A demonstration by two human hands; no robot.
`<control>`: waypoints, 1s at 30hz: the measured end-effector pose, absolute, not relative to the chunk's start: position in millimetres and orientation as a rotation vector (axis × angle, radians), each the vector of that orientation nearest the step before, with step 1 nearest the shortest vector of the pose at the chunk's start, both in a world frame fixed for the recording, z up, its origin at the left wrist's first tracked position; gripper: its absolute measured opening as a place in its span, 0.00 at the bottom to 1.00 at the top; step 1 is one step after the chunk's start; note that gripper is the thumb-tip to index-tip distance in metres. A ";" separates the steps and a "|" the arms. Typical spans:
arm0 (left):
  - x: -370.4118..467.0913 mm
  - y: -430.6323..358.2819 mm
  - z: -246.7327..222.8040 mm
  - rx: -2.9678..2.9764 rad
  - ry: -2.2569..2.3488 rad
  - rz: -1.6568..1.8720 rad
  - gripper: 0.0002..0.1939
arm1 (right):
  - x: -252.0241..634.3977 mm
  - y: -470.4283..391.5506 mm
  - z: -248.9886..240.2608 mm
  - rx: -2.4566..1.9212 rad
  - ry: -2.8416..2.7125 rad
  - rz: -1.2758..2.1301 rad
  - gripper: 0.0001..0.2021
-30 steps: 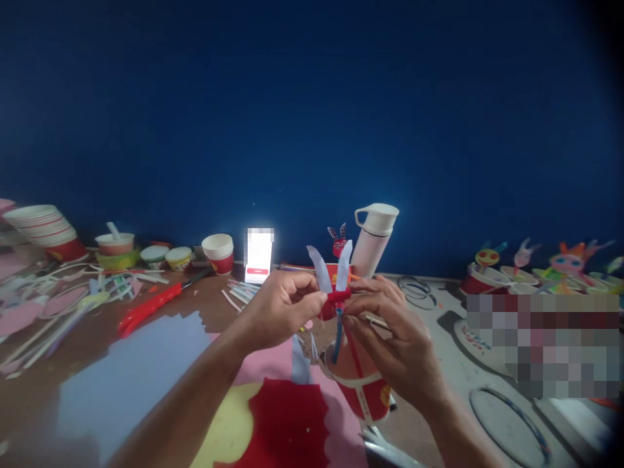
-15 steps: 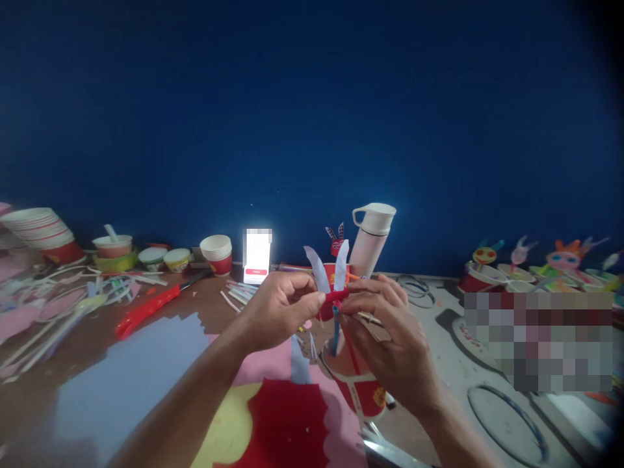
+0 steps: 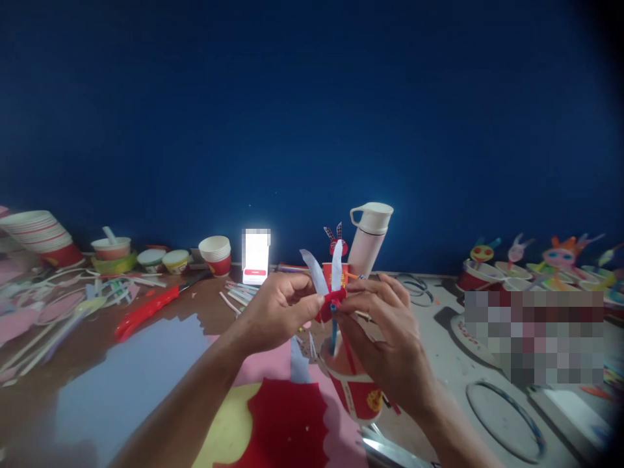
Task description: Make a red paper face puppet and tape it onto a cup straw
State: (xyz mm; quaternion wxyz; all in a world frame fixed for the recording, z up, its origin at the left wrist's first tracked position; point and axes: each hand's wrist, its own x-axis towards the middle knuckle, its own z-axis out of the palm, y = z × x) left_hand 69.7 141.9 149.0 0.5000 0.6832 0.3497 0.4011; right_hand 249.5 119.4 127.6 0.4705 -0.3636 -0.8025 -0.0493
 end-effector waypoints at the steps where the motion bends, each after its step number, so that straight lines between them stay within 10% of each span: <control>1: 69.7 141.7 148.8 1.654 0.847 0.972 0.07 | 249.7 119.3 128.0 -0.886 -1.972 -0.128 0.04; 30: 78.2 140.2 140.2 1.661 0.857 1.018 0.08 | 252.3 121.1 127.2 -0.897 -2.012 -0.169 0.05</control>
